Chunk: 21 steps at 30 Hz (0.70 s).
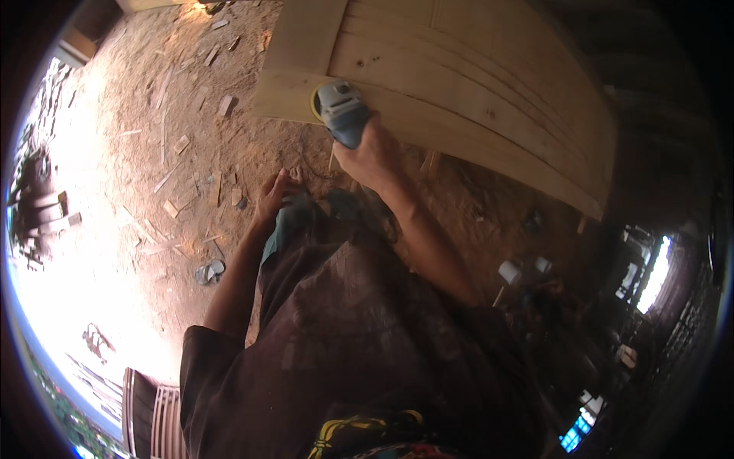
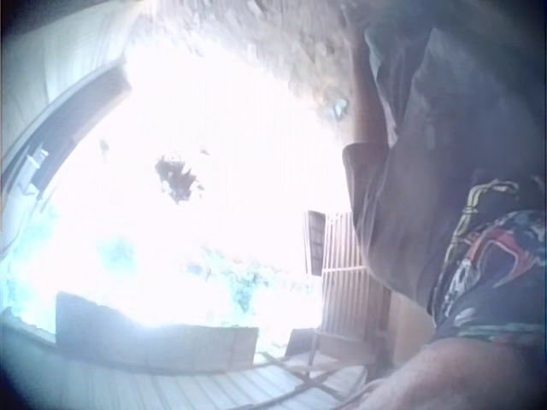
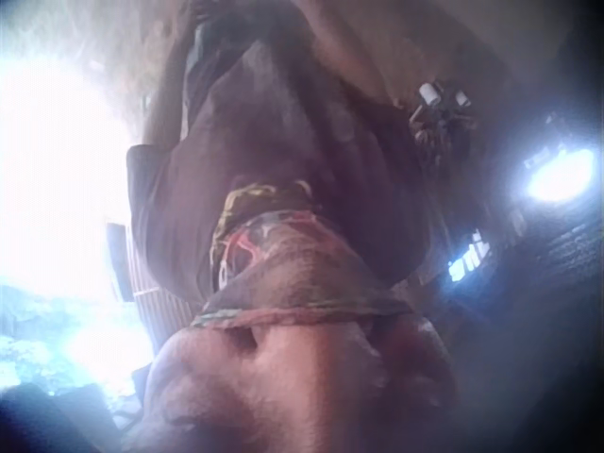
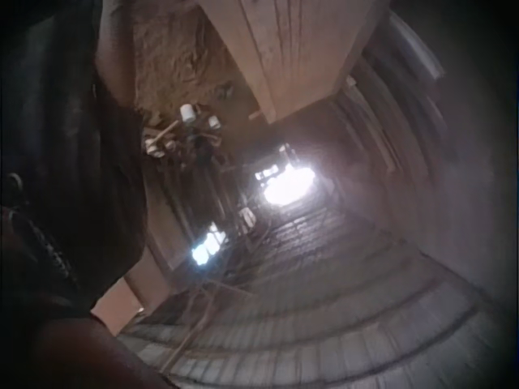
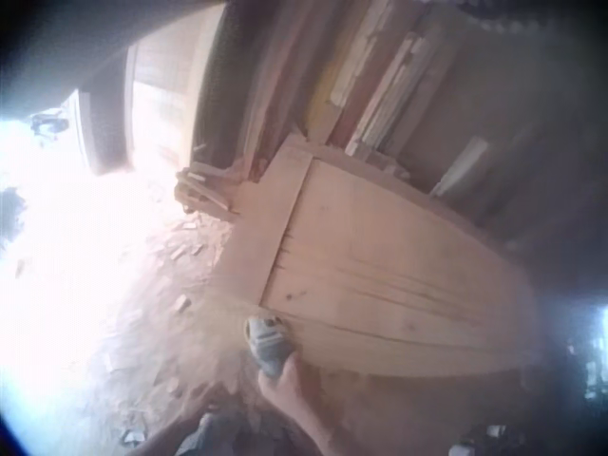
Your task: The person uses a handheld electric sander to smooth the surface of a large wooden board. They move the sander across the board in long strokes, then flip the board over to sand the other side.
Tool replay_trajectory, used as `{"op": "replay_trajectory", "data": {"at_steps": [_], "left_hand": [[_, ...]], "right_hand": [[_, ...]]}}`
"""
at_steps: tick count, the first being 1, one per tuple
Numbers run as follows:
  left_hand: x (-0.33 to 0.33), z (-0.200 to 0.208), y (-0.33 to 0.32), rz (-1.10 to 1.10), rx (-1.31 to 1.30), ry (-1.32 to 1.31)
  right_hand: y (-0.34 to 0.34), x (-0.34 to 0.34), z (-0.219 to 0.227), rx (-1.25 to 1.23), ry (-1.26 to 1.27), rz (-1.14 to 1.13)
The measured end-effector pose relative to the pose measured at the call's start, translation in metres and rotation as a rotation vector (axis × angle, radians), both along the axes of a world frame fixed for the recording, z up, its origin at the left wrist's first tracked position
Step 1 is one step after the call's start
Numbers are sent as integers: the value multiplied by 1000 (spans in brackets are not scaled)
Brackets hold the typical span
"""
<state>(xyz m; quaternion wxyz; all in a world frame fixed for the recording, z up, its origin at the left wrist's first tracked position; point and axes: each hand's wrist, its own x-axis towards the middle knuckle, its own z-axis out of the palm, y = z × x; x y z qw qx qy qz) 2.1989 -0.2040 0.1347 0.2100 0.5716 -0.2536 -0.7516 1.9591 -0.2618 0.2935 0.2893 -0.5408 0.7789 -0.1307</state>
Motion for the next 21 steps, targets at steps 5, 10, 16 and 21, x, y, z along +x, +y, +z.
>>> {"op": "replay_trajectory", "data": {"at_steps": [5, 10, 16, 21], "left_hand": [[-25, 7, -36, -74, -98, 51], [-67, 21, -52, -140, -136, 77], [-109, 13, -49, -150, -281, 11], [-143, 12, -45, -8, -331, -27]], "right_hand": [[27, -39, 22, 62, -23, -156], [58, -80, 22, 32, -67, -267], [88, -142, 43, 99, -78, -346], [124, -204, 34, 94, -44, -490]]}}
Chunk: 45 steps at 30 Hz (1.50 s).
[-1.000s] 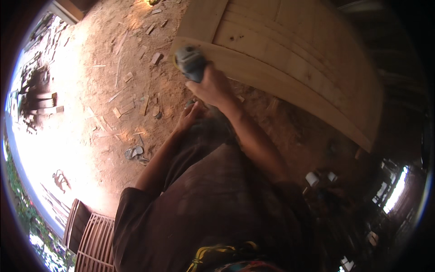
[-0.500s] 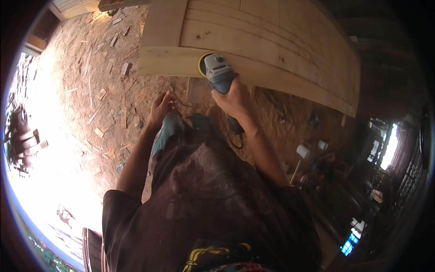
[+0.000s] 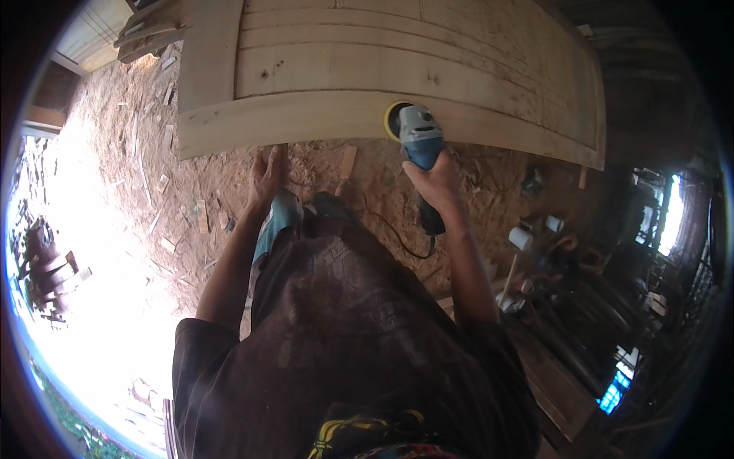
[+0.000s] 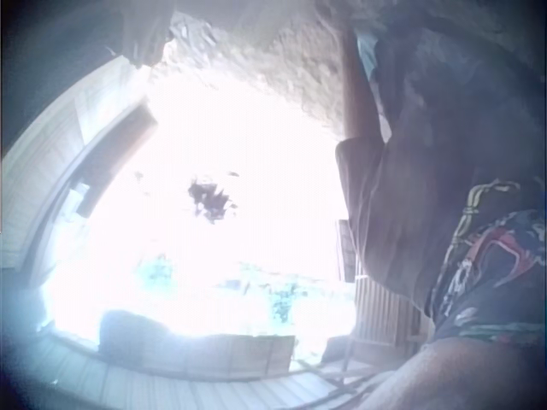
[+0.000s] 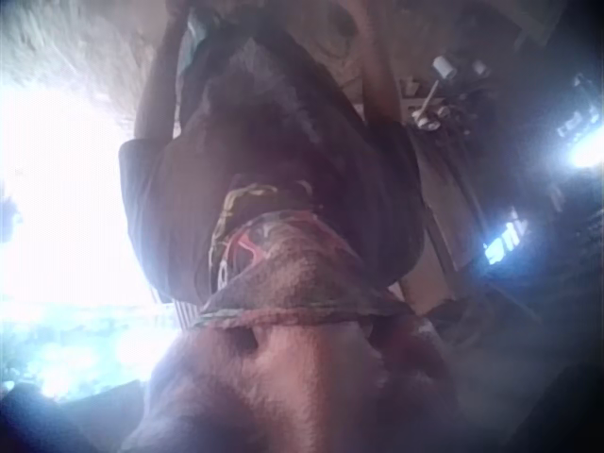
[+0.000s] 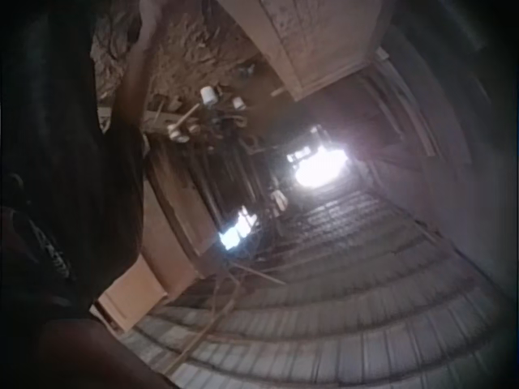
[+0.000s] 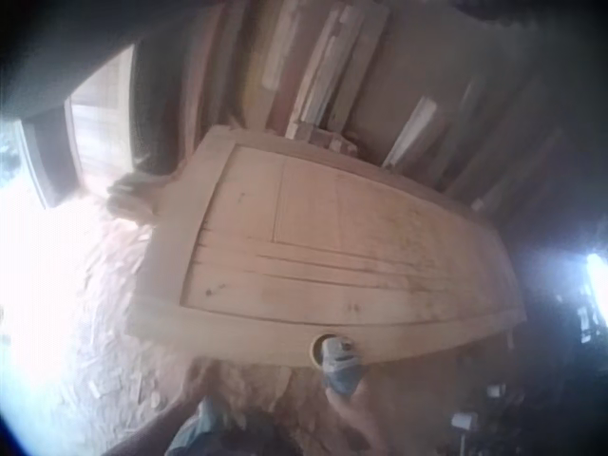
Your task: The person uses a handheld electric sander to smooth the surface of a large wooden board. They move the sander across the board in long strokes, then flip the board over to sand the other side.
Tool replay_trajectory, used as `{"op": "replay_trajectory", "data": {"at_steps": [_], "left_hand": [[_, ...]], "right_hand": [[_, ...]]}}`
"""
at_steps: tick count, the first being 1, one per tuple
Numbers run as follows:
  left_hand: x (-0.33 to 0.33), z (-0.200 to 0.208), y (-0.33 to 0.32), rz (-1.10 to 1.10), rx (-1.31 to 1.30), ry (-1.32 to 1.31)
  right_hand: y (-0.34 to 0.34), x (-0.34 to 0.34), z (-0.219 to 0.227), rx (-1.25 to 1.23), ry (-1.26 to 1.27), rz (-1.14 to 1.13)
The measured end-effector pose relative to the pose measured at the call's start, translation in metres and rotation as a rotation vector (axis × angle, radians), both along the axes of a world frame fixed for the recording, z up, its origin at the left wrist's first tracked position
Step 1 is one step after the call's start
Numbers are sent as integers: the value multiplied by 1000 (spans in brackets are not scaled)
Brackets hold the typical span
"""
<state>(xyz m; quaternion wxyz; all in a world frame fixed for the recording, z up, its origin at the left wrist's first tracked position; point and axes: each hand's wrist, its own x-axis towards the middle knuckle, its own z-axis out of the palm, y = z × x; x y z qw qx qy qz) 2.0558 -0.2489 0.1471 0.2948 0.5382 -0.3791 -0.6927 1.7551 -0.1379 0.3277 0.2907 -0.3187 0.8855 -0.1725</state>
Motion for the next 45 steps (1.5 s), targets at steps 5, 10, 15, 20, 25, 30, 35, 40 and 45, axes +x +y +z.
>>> {"op": "replay_trajectory", "data": {"at_steps": [5, 10, 15, 20, 25, 30, 35, 40, 45], "left_hand": [[4, -31, 5, 32, -201, -50], [5, -38, 6, 56, -330, -140], [9, -39, 1, 1, -397, -238], [5, -22, 3, -16, -367, -196], [-6, -8, 2, -5, -245, -208], [-8, -2, 1, -46, -233, -430], [-4, -23, 6, -65, -274, -541], [-3, -10, 4, -139, -192, -514], [-9, 10, 5, -108, -191, -511]], "right_hand": [[20, -55, 17, 54, -42, -70], [60, -118, -4, 62, 24, -130], [86, -167, -4, -86, -50, -262], [111, -220, 1, -154, -53, -348], [84, -158, 7, -383, -67, -569], [-12, -24, 5, -77, -277, -55], [-116, 121, -33, -186, -130, 500], [-136, 160, -29, -66, -35, 511], [-103, 107, -10, -29, -7, 362]]}}
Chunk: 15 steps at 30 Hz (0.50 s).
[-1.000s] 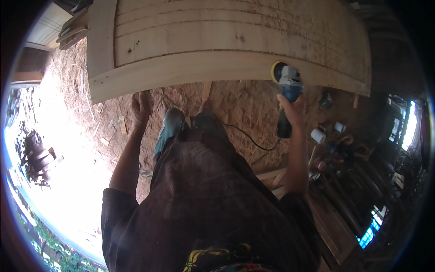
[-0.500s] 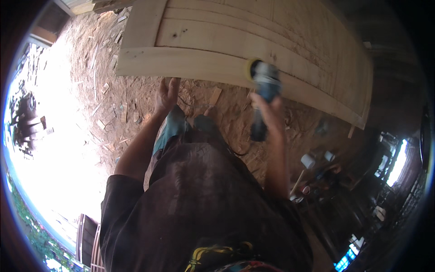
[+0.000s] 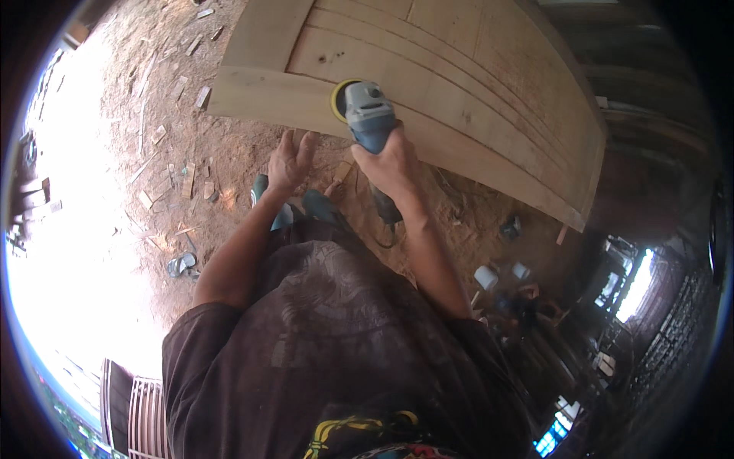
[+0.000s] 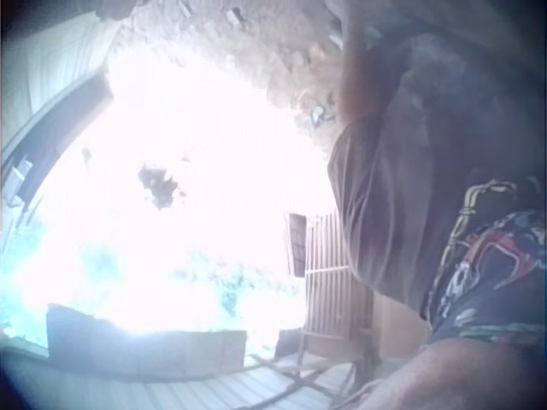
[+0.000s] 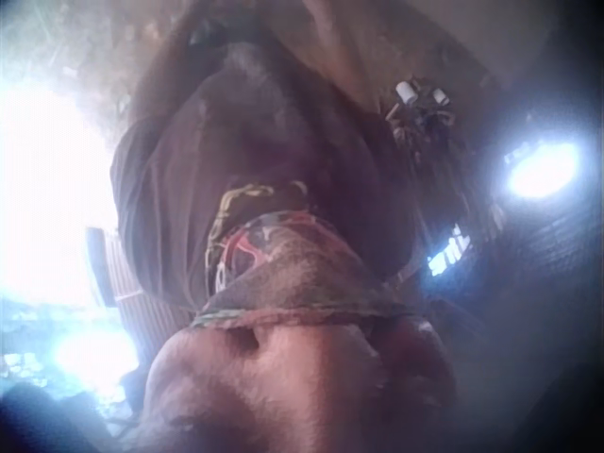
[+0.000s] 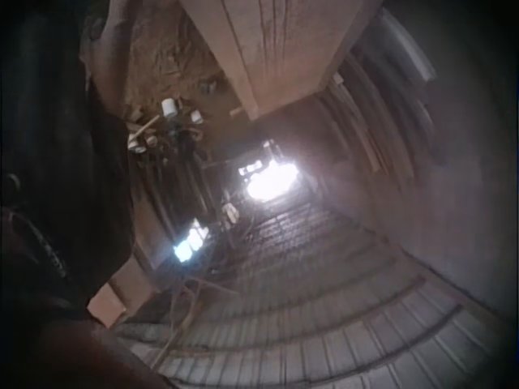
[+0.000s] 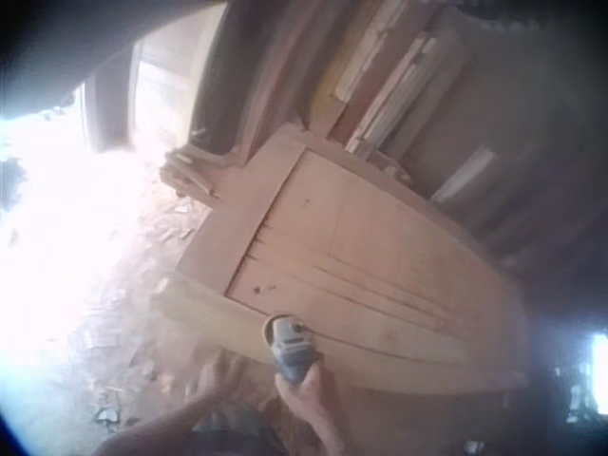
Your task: The person uses a handheld electric sander to smooth the surface of a large wooden board. They move the sander across the board in long strokes, then flip the board over to sand the other side.
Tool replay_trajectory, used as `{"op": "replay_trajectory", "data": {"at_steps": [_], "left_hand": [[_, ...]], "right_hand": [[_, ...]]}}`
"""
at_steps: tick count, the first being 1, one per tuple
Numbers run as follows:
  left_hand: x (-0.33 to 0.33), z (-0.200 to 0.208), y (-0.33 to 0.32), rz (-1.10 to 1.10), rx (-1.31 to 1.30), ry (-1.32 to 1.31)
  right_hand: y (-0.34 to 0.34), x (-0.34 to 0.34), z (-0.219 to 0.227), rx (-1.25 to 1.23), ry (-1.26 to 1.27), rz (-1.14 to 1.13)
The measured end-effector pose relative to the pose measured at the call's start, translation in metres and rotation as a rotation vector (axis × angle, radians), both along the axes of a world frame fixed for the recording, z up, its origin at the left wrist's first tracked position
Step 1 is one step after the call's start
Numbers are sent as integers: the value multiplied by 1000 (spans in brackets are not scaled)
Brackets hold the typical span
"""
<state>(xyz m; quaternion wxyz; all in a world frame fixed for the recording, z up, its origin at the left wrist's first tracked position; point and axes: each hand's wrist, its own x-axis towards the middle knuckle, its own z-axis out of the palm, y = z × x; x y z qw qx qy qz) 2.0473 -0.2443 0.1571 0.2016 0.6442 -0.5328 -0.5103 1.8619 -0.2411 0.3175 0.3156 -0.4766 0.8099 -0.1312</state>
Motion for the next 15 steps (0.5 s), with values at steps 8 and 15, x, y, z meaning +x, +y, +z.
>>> {"op": "replay_trajectory", "data": {"at_steps": [8, 15], "left_hand": [[3, 3, -1, 28, 0, 169], [-4, -10, 0, -107, -282, 204]], "right_hand": [[54, -98, 7, -27, 19, -173], [111, -193, -1, -41, -12, -329]]}}
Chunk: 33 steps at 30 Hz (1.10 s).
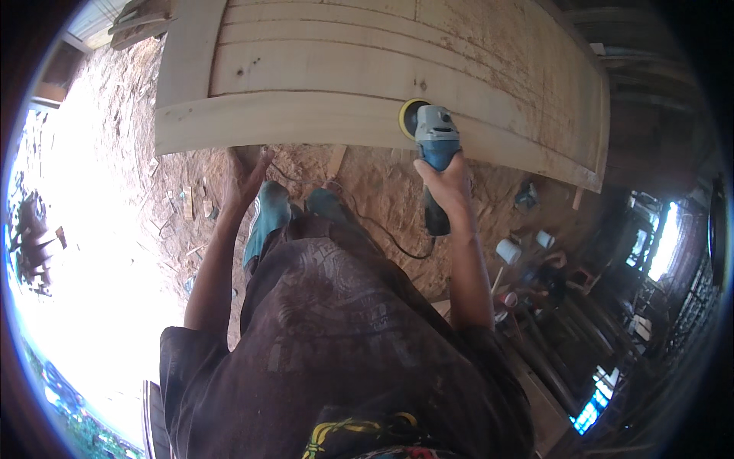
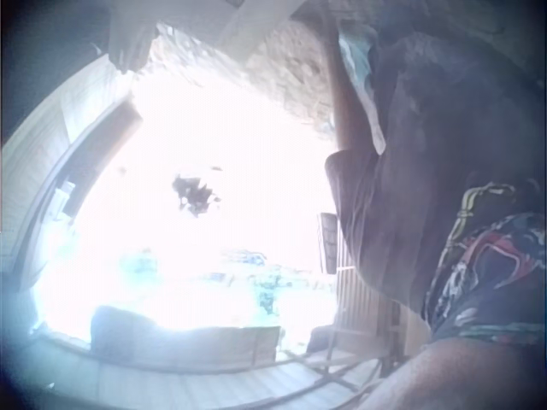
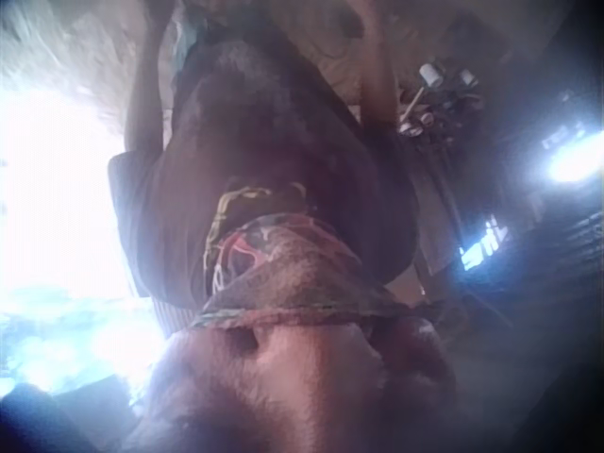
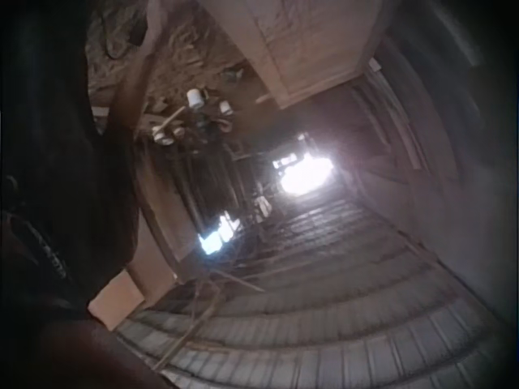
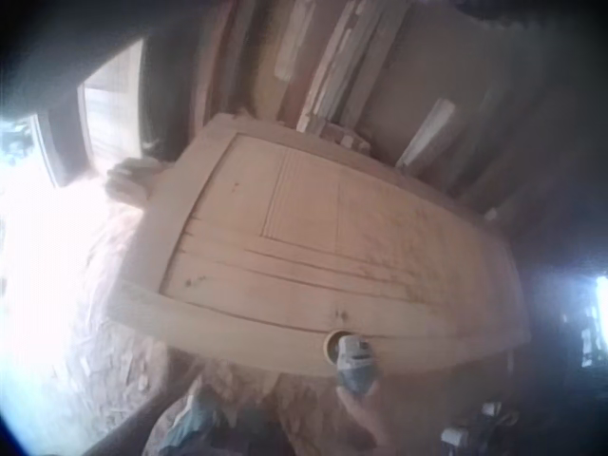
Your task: The person uses a handheld electric sander to smooth the surface of a large wooden board. They move the sander across the board in long strokes, then flip the board over to sand the other side.
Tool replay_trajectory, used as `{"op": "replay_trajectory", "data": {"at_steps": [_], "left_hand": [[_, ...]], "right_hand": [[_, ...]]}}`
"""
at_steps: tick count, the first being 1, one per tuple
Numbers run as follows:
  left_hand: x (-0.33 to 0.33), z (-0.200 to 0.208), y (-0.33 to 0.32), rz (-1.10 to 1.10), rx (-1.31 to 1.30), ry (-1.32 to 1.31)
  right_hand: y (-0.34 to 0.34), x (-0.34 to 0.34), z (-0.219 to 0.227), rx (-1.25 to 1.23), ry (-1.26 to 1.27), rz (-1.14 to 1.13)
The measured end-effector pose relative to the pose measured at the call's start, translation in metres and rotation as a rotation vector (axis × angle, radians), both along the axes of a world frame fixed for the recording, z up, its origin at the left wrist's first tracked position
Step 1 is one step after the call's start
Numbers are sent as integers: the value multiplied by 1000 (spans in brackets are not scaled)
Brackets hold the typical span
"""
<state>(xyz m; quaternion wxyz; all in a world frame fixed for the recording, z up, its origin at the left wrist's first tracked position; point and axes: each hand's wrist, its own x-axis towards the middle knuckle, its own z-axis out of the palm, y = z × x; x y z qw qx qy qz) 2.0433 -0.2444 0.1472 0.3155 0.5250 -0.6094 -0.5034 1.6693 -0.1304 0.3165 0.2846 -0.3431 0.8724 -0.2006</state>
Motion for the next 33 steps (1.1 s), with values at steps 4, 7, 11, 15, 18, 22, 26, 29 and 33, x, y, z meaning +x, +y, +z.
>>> {"op": "replay_trajectory", "data": {"at_steps": [4, 7, 11, 15, 18, 22, 26, 29, 33], "left_hand": [[3, -14, 0, 71, 41, -282], [1, -21, 2, 125, -50, -496], [-11, 9, -2, 133, 109, -473], [17, -33, -3, 99, 51, -366], [5, -11, -11, 7, 40, -589], [14, -29, -15, 39, -140, -742], [-14, 16, -13, 10, 45, -667], [7, -13, -10, -36, -56, -340], [23, 1, -16, -68, 193, 265]], "right_hand": [[21, -47, 9, 157, 4, -116], [29, -78, 24, 170, -52, -191], [67, -140, 9, 96, -36, -272], [86, -184, 10, 42, 63, -244], [111, -231, 13, 158, -76, -341], [120, -199, 20, -109, -1, -470], [121, -119, 8, -168, -171, -466], [67, -17, 21, -30, -280, -278], [6, 100, 4, -86, -256, 149]]}}
